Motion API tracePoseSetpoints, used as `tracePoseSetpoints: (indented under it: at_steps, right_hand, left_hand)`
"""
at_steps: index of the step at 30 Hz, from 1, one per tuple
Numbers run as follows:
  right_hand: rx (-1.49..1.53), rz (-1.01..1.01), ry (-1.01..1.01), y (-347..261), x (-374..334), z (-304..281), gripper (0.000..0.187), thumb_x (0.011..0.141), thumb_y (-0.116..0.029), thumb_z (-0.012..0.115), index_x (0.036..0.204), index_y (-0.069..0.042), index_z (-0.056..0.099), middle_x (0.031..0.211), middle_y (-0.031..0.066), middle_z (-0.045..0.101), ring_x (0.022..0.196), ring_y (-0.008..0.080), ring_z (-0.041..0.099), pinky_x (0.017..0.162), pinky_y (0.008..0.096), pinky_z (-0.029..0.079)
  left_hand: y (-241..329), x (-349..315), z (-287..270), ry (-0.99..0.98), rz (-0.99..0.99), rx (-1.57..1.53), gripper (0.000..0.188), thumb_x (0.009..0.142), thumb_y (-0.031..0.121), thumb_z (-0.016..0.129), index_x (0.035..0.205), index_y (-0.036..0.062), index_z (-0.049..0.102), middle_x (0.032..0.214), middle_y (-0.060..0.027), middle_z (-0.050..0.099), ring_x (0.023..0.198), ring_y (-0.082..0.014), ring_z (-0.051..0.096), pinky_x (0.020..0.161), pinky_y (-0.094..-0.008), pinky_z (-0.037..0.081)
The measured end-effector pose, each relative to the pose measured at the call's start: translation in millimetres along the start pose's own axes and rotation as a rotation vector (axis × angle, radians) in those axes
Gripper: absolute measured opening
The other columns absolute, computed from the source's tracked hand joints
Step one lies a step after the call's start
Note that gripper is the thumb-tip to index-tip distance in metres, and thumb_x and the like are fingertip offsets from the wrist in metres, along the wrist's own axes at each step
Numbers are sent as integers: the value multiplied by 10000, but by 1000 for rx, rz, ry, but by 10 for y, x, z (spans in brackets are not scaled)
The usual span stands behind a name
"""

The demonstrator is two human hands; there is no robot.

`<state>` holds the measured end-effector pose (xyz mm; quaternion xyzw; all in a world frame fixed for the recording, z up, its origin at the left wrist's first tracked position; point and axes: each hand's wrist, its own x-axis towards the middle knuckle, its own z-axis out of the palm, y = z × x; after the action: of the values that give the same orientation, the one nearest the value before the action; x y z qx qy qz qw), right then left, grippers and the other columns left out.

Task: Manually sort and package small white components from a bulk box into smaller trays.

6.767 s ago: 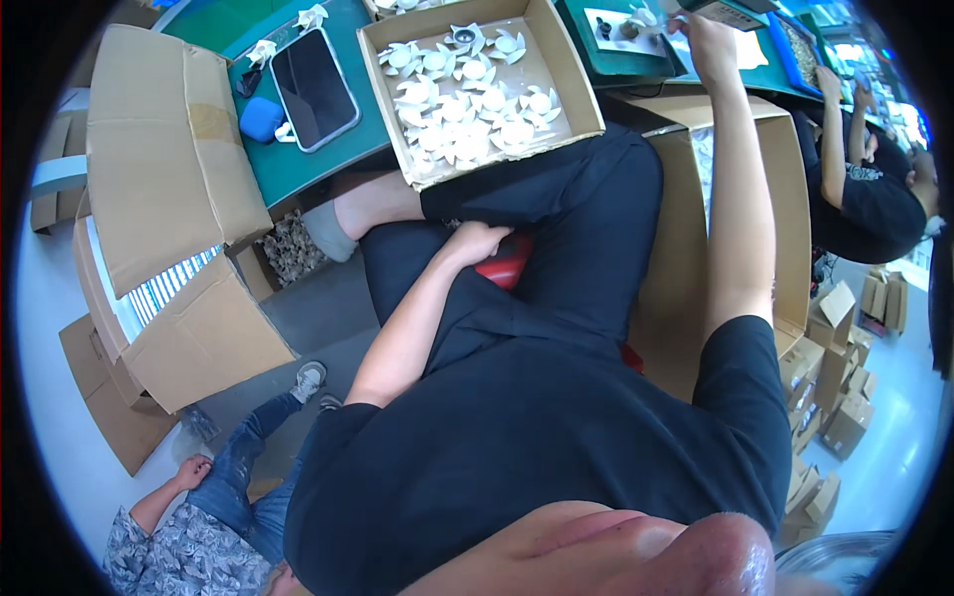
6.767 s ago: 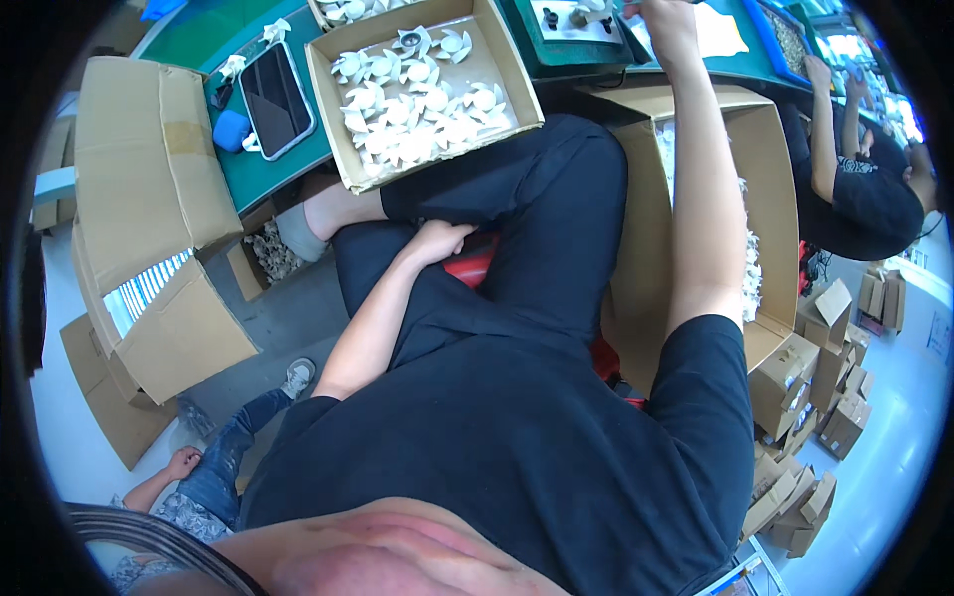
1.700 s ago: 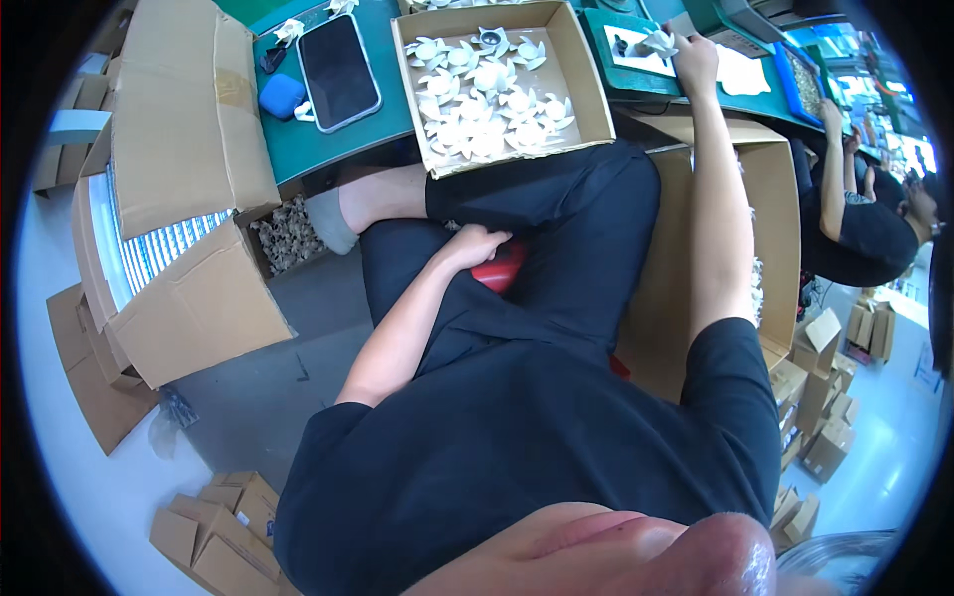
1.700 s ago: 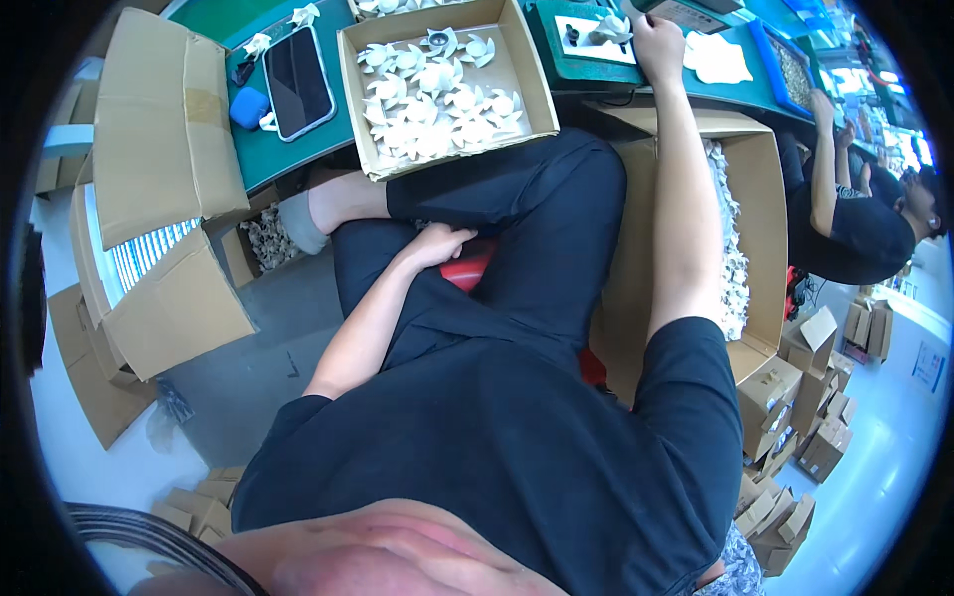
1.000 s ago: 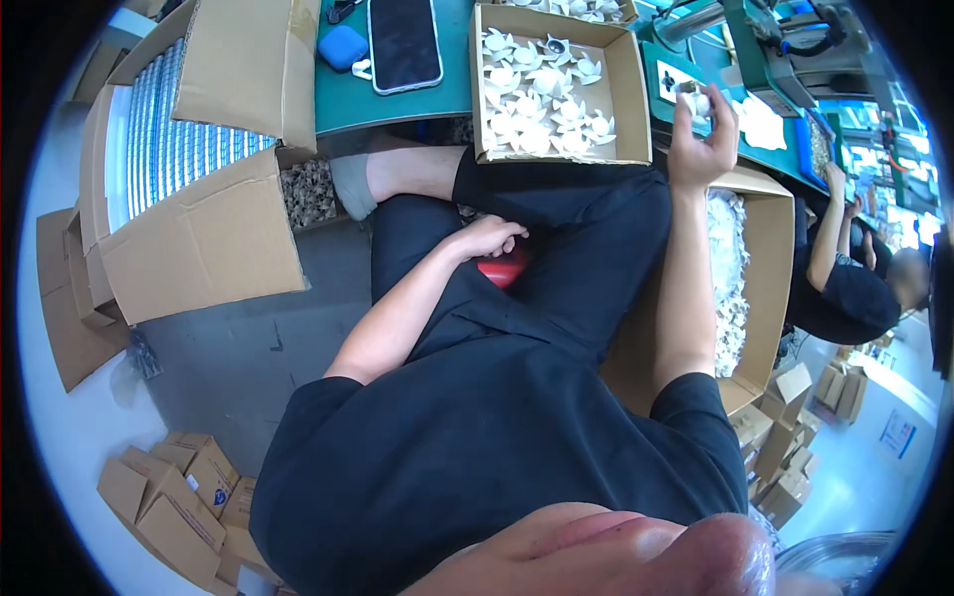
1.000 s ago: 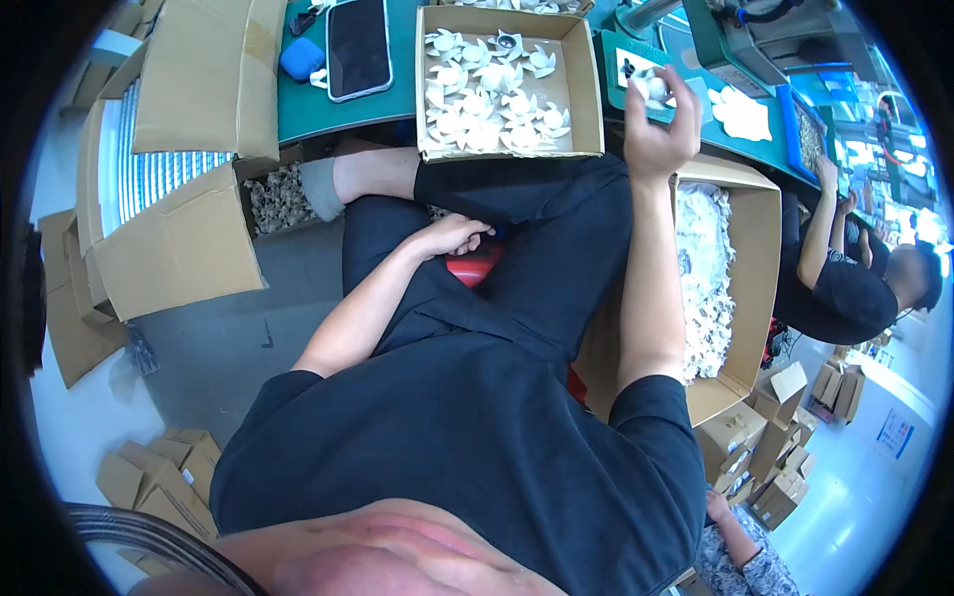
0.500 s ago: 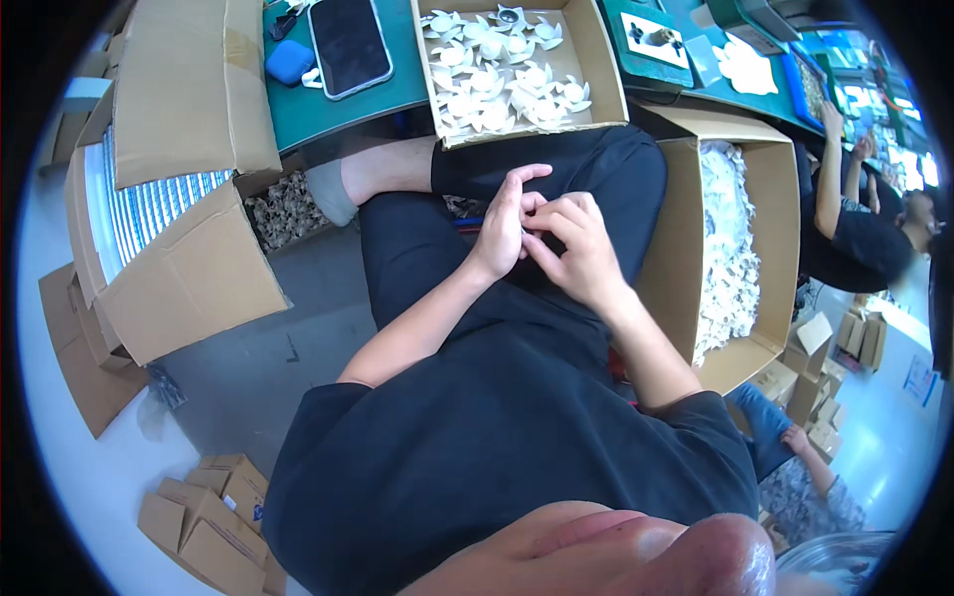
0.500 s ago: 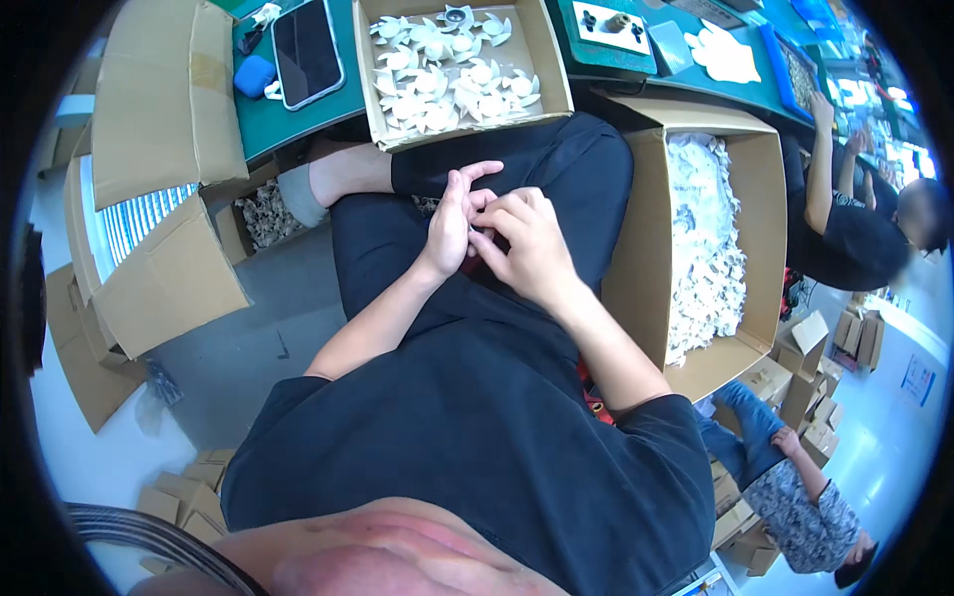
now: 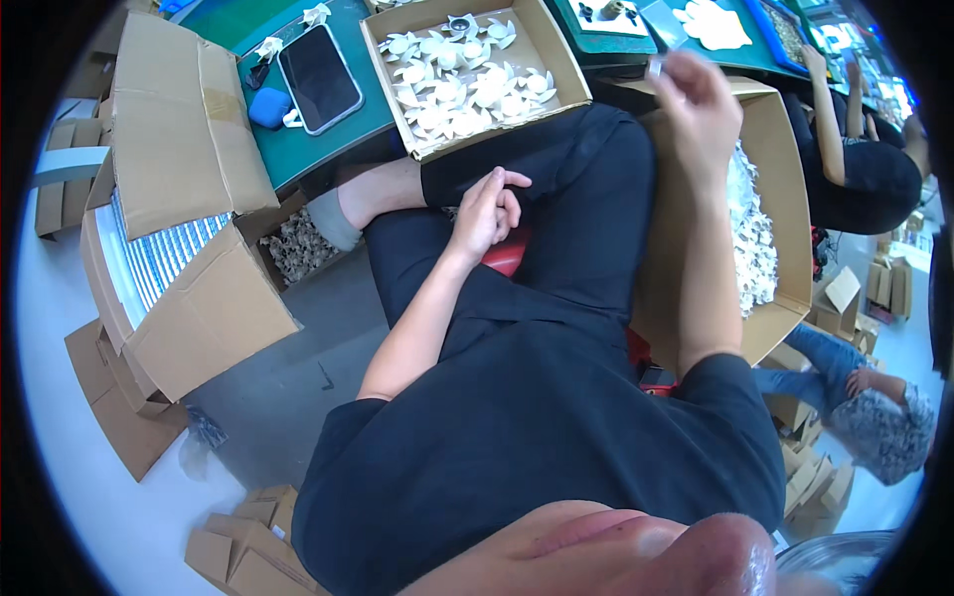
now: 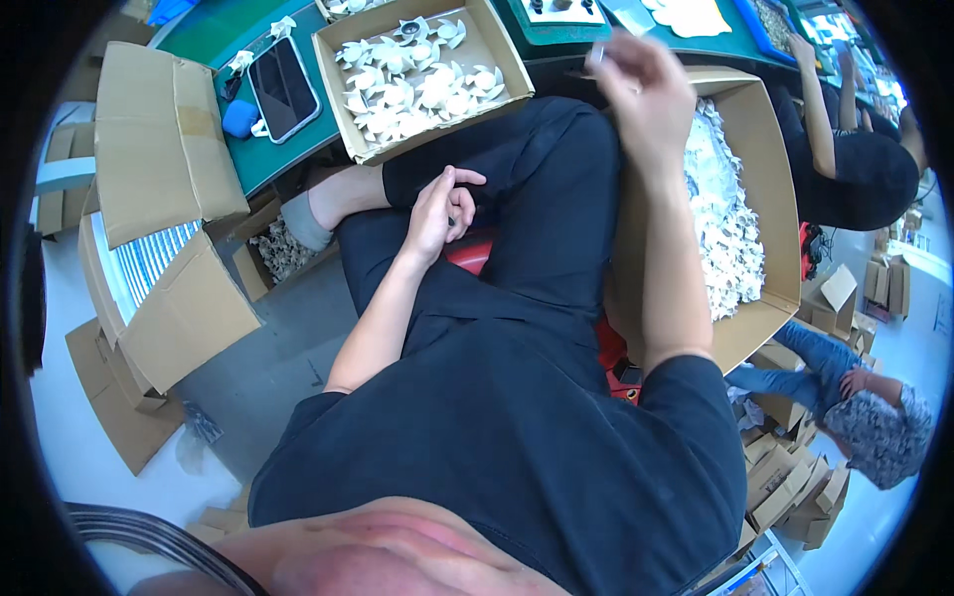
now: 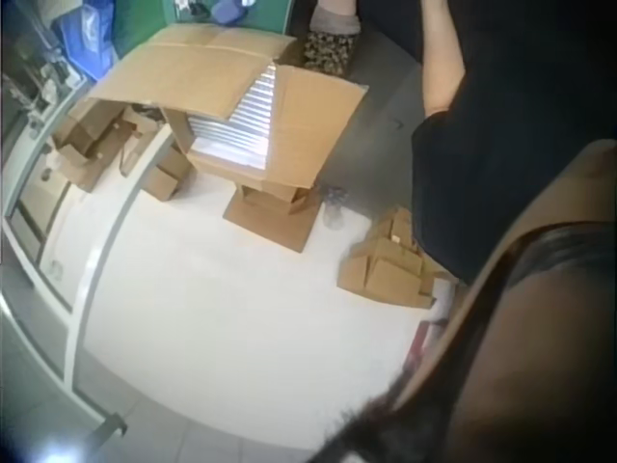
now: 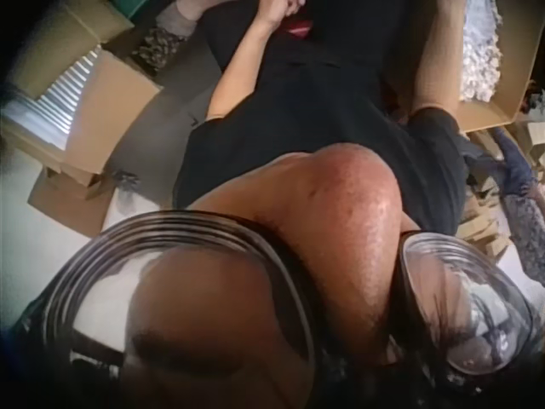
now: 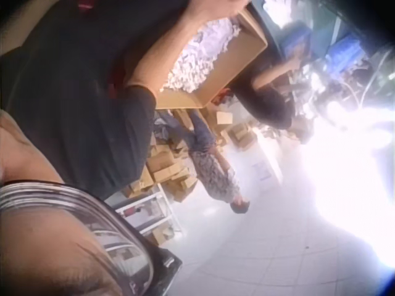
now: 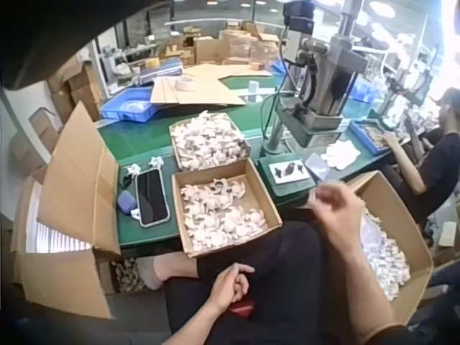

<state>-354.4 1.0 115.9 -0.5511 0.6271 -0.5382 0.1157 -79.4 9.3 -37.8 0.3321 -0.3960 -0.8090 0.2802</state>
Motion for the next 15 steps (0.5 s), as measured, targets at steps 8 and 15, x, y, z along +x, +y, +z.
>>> tracePoseSetpoints:
  at_steps: [8,15]
  right_hand:
    - [-353,-10,-67,653,1010,369,280,845,-192,791,1013,27,743,907,165,764,824,253,739,762,340,567]
    - [-429,38,-206,416,1114,348,292,833,-239,781,994,3,754,878,174,759,776,284,736,729,368,566]
  left_hand:
    - [-482,-59,-317,-127,-217,170,460,1123,337,405,1096,-23,689,616,5,540,405,-44,383,406,-209,302]
    - [-631,136,-411,-81,-388,300,409,1094,339,471,1129,-1,697,625,16,544,422,-52,404,425,-215,307]
